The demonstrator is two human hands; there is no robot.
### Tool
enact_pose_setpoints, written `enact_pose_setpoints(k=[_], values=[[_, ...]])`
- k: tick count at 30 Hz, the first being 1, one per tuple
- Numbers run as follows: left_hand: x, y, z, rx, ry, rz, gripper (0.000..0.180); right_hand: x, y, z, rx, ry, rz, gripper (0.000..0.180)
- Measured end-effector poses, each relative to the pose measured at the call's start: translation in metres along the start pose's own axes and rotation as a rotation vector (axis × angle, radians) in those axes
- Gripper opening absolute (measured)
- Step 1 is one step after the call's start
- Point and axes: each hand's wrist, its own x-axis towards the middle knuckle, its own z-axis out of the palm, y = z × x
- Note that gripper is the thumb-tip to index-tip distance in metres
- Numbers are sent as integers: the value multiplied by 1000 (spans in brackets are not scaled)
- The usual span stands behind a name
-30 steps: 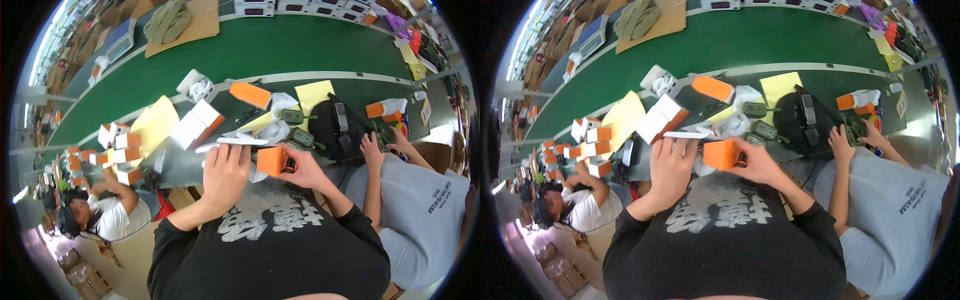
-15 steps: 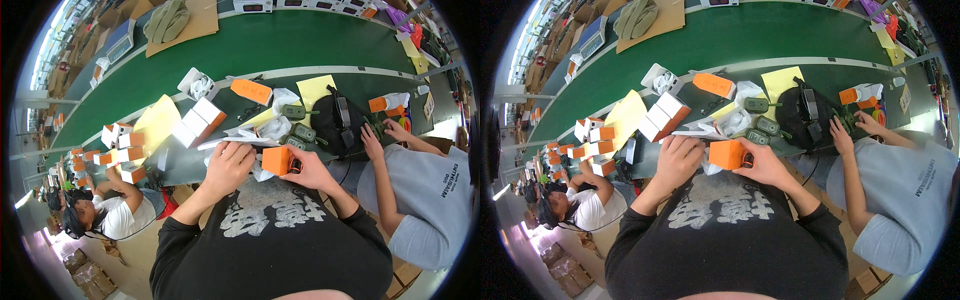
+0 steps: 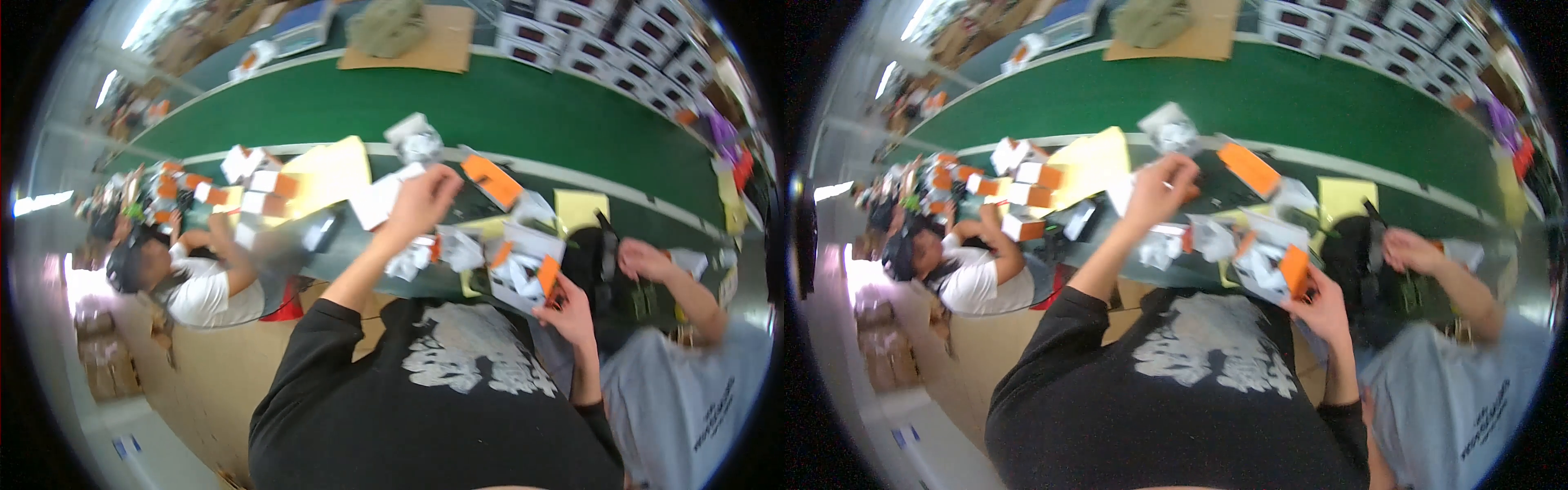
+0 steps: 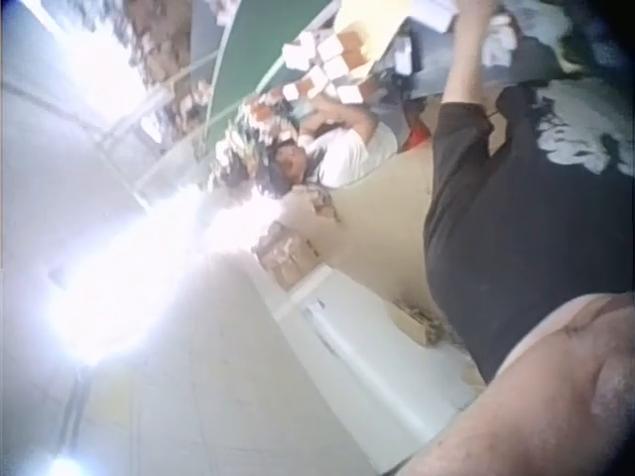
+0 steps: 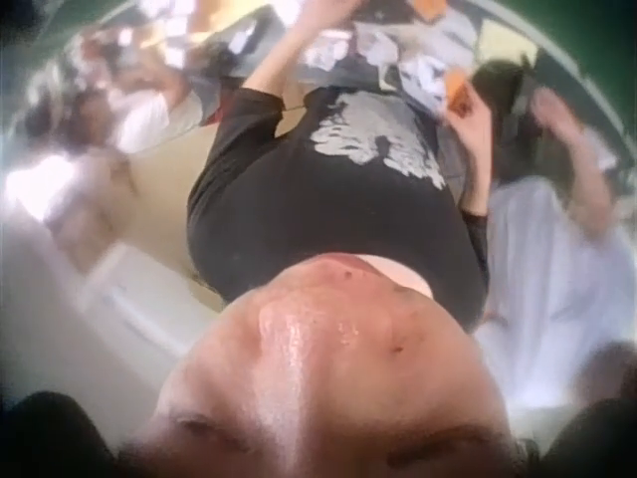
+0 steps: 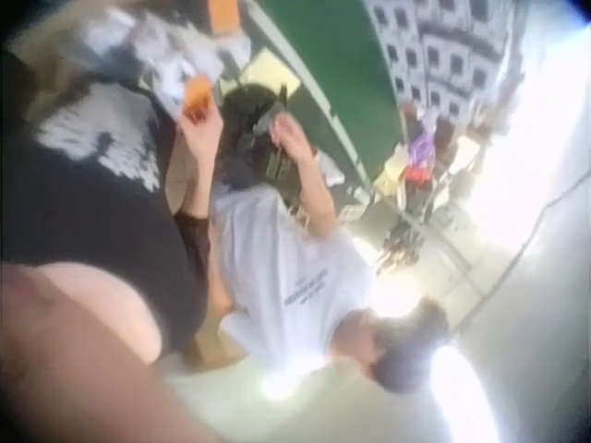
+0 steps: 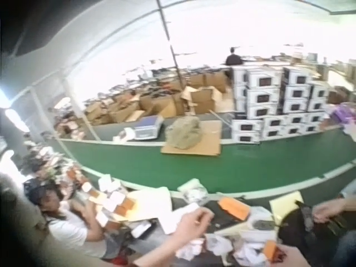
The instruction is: Packing electronic devices and accessories into cardboard boxes on an assembly line.
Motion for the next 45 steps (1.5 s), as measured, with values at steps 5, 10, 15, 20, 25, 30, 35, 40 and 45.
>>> enact_pose_setpoints(k=[5,10,15,20,25,30,35,40,45], values=[[5,-48,13,247,-62,87,17,14,-8,-5,-45,-111,-72,81],[-6,-2,11,340,81,519,26,8,-22,-2,-70,-58,-81,80],[-51,87,15,403,-347,919,53,9,-15,3,-129,-72,-159,80],[-64,83,32,814,-514,531,73,12,-18,18,-368,-7,-289,83],[-66,61,26,558,-439,628,34,3,-31,31,-370,-103,-205,77],[-74,30,27,677,-273,773,13,3,-25,36,-401,-49,-148,75],[-88,22,23,607,-203,726,10,12,-40,52,-551,-70,-241,75],[-94,25,12,585,-231,727,12,9,-37,58,-469,-90,-190,75],[-100,40,-11,493,-239,670,17,12,-43,59,-553,-166,-244,67]])
